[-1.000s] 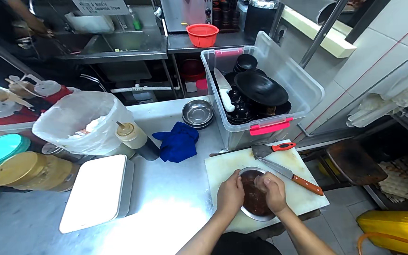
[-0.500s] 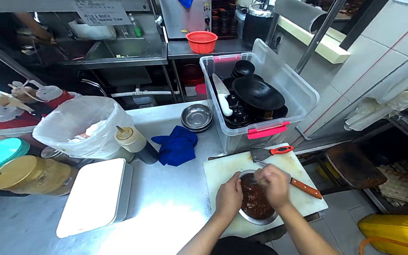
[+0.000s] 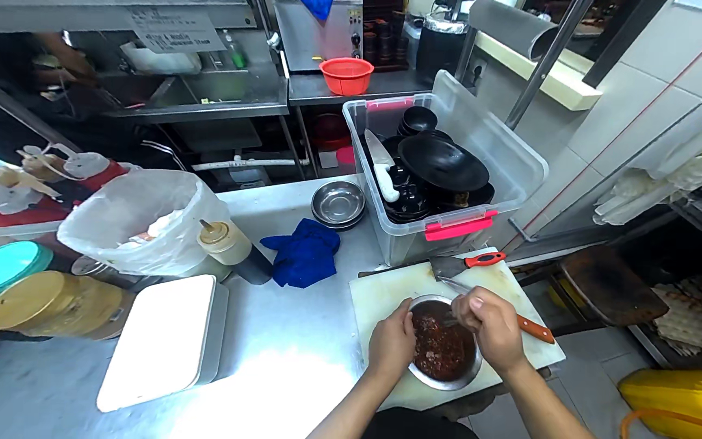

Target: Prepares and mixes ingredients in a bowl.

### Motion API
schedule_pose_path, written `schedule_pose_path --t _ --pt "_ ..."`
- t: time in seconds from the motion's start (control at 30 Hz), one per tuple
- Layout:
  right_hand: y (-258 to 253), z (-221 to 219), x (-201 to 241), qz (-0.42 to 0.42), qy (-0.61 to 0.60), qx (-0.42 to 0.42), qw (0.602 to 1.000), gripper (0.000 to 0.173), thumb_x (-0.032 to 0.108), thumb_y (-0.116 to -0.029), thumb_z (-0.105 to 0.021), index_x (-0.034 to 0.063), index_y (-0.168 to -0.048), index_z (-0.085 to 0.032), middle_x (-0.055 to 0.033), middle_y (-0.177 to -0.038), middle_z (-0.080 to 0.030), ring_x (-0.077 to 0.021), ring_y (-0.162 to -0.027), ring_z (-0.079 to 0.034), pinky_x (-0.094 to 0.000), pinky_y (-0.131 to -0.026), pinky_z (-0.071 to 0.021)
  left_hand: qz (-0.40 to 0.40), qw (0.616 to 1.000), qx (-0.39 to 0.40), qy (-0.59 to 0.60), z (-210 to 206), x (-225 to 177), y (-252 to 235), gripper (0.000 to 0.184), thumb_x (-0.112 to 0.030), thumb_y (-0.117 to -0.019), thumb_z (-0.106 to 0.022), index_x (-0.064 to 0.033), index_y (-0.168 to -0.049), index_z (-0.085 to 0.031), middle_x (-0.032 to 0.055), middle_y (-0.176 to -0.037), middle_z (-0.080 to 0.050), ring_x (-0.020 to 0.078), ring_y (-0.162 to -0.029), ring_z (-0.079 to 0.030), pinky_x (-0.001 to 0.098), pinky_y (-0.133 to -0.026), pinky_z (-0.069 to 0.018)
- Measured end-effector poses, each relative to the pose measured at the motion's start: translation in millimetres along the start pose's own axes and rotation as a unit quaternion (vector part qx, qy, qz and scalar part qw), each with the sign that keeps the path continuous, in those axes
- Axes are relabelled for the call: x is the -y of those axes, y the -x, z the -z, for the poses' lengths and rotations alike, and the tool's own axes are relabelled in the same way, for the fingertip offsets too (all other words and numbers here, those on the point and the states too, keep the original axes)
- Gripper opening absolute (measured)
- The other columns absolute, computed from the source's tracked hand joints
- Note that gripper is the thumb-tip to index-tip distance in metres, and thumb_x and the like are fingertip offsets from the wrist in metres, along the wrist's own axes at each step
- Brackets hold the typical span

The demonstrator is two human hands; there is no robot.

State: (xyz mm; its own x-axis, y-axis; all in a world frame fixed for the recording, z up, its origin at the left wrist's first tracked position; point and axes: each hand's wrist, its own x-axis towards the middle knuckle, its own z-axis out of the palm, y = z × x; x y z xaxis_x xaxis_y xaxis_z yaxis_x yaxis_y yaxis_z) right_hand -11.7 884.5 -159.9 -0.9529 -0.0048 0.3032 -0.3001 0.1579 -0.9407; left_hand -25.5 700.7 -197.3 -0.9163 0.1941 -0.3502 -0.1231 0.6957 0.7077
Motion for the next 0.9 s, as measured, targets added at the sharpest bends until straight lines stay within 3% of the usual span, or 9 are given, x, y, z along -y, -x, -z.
schedule_pose_path --t 0.1,0.17,0.27,0.43,0.57,0.67,0.73,0.83,0.9 --pt "11 -8 -27 -0.057 0.04 0.018 0.997 0.039 0.028 -0.103 -0.036 0.0126 -0.075 -0.06 0.0068 -0.063 -0.049 -0.0044 -0.057 -0.046 -0.0255 -0.054 -0.0415 -0.006 1.0 0.003 -0.001 -2 -3 2 0.045 -0.034 -0.1107 -0.036 -0.0266 -0.152 -0.051 0.008 -0.116 -0.074 0.0243 -0.104 -0.072 0.0488 -0.095 -0.0558" --pt "3 -5 -21 -0.082 0.015 0.022 0.996 0.038 0.027 -0.1016 -0.036 0.0128 -0.076 -0.06 0.0064 -0.059 -0.047 -0.0066 -0.053 -0.044 -0.0273 -0.052 -0.0397 -0.009 1.0 0.003 -0.004 -4 -4 2 0.045 -0.034 -0.1107 -0.036 -0.0265 -0.152 -0.051 0.0081 -0.117 -0.074 0.024 -0.103 -0.072 0.0486 -0.094 -0.056" --pt "9 11 0 -0.033 -0.01 -0.017 0.999 0.043 0.034 -0.1056 -0.036 0.0165 -0.073 -0.058 0.0061 -0.062 -0.05 -0.006 -0.055 -0.046 -0.0259 -0.053 -0.041 -0.009 1.0 -0.001 -0.004 -2 -5 1 0.045 -0.034 -0.1106 -0.036 -0.0268 -0.152 -0.051 0.0073 -0.117 -0.074 0.0236 -0.103 -0.072 0.0478 -0.094 -0.0562" --pt "16 4 -16 -0.108 -0.018 0.002 0.994 0.038 0.028 -0.102 -0.036 0.0141 -0.075 -0.059 0.0065 -0.058 -0.046 -0.0069 -0.052 -0.044 -0.0272 -0.052 -0.0393 -0.024 0.999 -0.012 -0.02 -5 -9 5 0.045 -0.034 -0.1103 -0.037 -0.0272 -0.152 -0.052 0.0087 -0.11 -0.075 0.0257 -0.098 -0.073 0.0496 -0.091 -0.0566" --pt "28 16 14 -0.058 -0.017 -0.033 0.998 0.041 0.033 -0.1047 -0.037 0.0161 -0.074 -0.058 0.0066 -0.062 -0.049 -0.0056 -0.055 -0.046 -0.0257 -0.054 -0.0417 -0.021 1.0 -0.017 -0.013 -5 -7 4 0.044 -0.033 -0.1103 -0.038 -0.0262 -0.152 -0.052 0.0086 -0.111 -0.075 0.0257 -0.1 -0.073 0.0502 -0.093 -0.0566" --pt "32 -3 -16 -0.106 0.016 -0.01 0.994 0.036 0.026 -0.1015 -0.037 0.0134 -0.077 -0.061 0.0079 -0.063 -0.049 -0.0038 -0.055 -0.045 -0.0243 -0.052 -0.0395 -0.023 0.999 -0.018 -0.025 -6 -11 6 0.045 -0.034 -0.1102 -0.038 -0.0275 -0.152 -0.052 0.009 -0.104 -0.076 0.0257 -0.094 -0.073 0.0498 -0.089 -0.0571" --pt "24 -4 -7 -0.125 -0.026 0.001 0.992 0.037 0.027 -0.1016 -0.037 0.0132 -0.077 -0.061 0.0065 -0.061 -0.047 -0.0056 -0.054 -0.044 -0.026 -0.053 -0.0386 -0.021 0.999 -0.014 -0.043 -7 -13 11 0.045 -0.035 -0.1104 -0.037 -0.0287 -0.153 -0.05 0.0092 -0.102 -0.076 0.0265 -0.092 -0.073 0.051 -0.087 -0.0576" --pt "28 9 18 -0.066 -0.068 -0.038 0.995 0.041 0.035 -0.1049 -0.038 0.0171 -0.072 -0.056 0.0065 -0.06 -0.044 -0.006 -0.053 -0.042 -0.0257 -0.053 -0.0385 -0.026 0.998 -0.032 -0.04 -8 -10 10 0.045 -0.034 -0.11 -0.038 -0.0277 -0.152 -0.052 0.0088 -0.099 -0.076 0.0258 -0.088 -0.073 0.0502 -0.085 -0.0582" --pt "48 2 -5 -0.055 -0.02 -0.045 0.997 0.039 0.031 -0.1031 -0.039 0.0152 -0.074 -0.058 0.0055 -0.066 -0.053 -0.0053 -0.058 -0.049 -0.0257 -0.055 -0.0434 -0.023 0.998 -0.035 -0.037 -8 -8 10 0.044 -0.034 -0.1102 -0.038 -0.027 -0.152 -0.052 0.0096 -0.1 -0.076 0.026 -0.09 -0.073 0.0503 -0.087 -0.0578"
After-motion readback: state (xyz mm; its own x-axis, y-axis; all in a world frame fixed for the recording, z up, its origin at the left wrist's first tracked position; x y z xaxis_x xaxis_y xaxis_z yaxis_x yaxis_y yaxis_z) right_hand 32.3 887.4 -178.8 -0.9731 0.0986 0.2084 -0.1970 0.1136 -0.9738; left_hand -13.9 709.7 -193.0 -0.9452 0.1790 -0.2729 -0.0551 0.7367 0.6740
